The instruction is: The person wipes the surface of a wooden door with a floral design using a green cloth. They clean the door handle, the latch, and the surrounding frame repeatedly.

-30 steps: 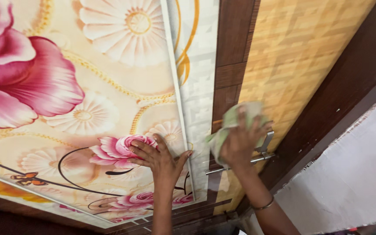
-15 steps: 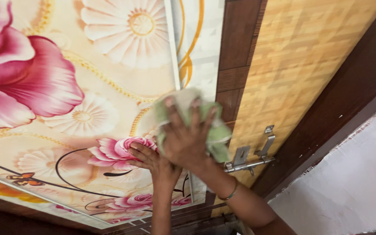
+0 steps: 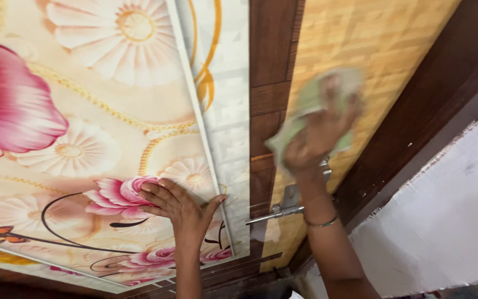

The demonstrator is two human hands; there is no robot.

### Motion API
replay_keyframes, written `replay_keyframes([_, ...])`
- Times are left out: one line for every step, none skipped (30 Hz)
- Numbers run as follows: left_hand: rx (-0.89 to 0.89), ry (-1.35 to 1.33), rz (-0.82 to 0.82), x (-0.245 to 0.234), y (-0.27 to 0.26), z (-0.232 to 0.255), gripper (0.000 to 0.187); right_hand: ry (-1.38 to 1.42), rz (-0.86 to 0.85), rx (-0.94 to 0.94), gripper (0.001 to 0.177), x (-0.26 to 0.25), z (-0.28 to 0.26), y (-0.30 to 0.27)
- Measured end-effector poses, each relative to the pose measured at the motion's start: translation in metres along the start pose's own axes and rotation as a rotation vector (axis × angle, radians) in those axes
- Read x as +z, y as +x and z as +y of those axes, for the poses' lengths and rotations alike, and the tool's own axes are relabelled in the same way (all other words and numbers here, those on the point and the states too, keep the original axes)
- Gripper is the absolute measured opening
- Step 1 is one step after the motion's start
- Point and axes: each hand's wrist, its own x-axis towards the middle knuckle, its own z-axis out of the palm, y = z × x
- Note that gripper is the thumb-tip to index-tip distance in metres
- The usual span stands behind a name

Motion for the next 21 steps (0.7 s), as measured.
replay_keyframes([0.003, 0.009, 0.002, -0.001, -0.001, 0.001, 0.152, -0.012, 0.063, 0.071, 0.053, -0.007, 0.016, 0.008])
replay_keyframes([0.006, 0.019, 0.003, -0.002, 0.000, 0.002, 0.152, -0.025, 0.126, 0.142, 0.060, -0.012, 0.030, 0.013])
replay_keyframes([0.010, 0.028, 0.008, -0.002, 0.000, 0.002, 0.151, -0.036, 0.138, 0.164, 0.057, -0.017, 0.040, 0.015])
replay_keyframes([0.010, 0.013, 0.009, -0.002, -0.001, 0.004, 0.151, -0.047, 0.151, 0.186, 0.054, -0.019, 0.049, 0.015])
replay_keyframes([0.012, 0.000, 0.012, -0.003, 0.000, 0.004, 0.151, -0.056, 0.168, 0.209, 0.051, -0.019, 0.054, 0.013])
replay_keyframes([0.014, -0.012, 0.015, -0.003, 0.000, 0.005, 0.150, -0.060, 0.165, 0.202, 0.050, -0.019, 0.057, 0.010])
replay_keyframes([0.017, -0.011, 0.016, -0.003, 0.000, 0.005, 0.150, -0.061, 0.161, 0.195, 0.048, -0.019, 0.060, 0.008])
replay_keyframes([0.019, -0.010, 0.016, -0.002, 0.000, 0.005, 0.150, -0.061, 0.158, 0.187, 0.046, -0.019, 0.061, 0.006])
replay_keyframes([0.018, -0.007, 0.020, -0.002, 0.000, 0.005, 0.150, -0.076, 0.166, 0.191, 0.049, -0.018, 0.062, 0.005])
replay_keyframes([0.013, -0.005, 0.014, -0.002, 0.000, 0.005, 0.150, -0.090, 0.173, 0.195, 0.052, -0.017, 0.062, 0.005])
replay_keyframes([0.008, -0.001, 0.012, -0.001, 0.000, 0.004, 0.150, -0.101, 0.181, 0.198, 0.055, -0.014, 0.060, 0.006])
replay_keyframes([0.002, 0.002, 0.010, 0.000, 0.001, 0.004, 0.151, -0.087, 0.172, 0.225, 0.054, -0.013, 0.057, 0.004])
replay_keyframes([0.010, -0.004, 0.020, 0.000, 0.001, 0.003, 0.151, -0.073, 0.162, 0.255, 0.053, -0.014, 0.052, 0.000])
replay_keyframes([0.019, -0.010, 0.031, 0.001, 0.002, 0.003, 0.151, -0.060, 0.151, 0.285, 0.052, -0.014, 0.048, -0.004])
replay_keyframes([0.026, -0.018, 0.039, 0.002, 0.001, 0.003, 0.151, -0.070, 0.155, 0.301, 0.053, -0.011, 0.046, -0.007])
replay_keyframes([0.040, -0.015, 0.041, 0.003, 0.002, 0.002, 0.150, -0.080, 0.159, 0.318, 0.053, -0.006, 0.043, -0.009])
replay_keyframes([0.050, -0.011, 0.043, 0.004, 0.002, 0.001, 0.150, -0.089, 0.159, 0.333, 0.054, -0.002, 0.039, -0.013])
replay_keyframes([0.060, -0.007, 0.044, 0.004, 0.002, -0.001, 0.150, -0.087, 0.147, 0.346, 0.055, 0.000, 0.034, -0.019])
replay_keyframes([0.070, -0.007, 0.048, 0.004, 0.001, -0.002, 0.149, -0.083, 0.134, 0.360, 0.055, 0.003, 0.027, -0.025])
replay_keyframes([0.080, -0.008, 0.051, 0.004, 0.002, -0.002, 0.149, -0.080, 0.121, 0.374, 0.056, 0.006, 0.021, -0.029])
replay_keyframes([0.091, -0.009, 0.053, 0.004, 0.001, -0.002, 0.148, -0.078, 0.113, 0.373, 0.056, 0.008, 0.015, -0.032])
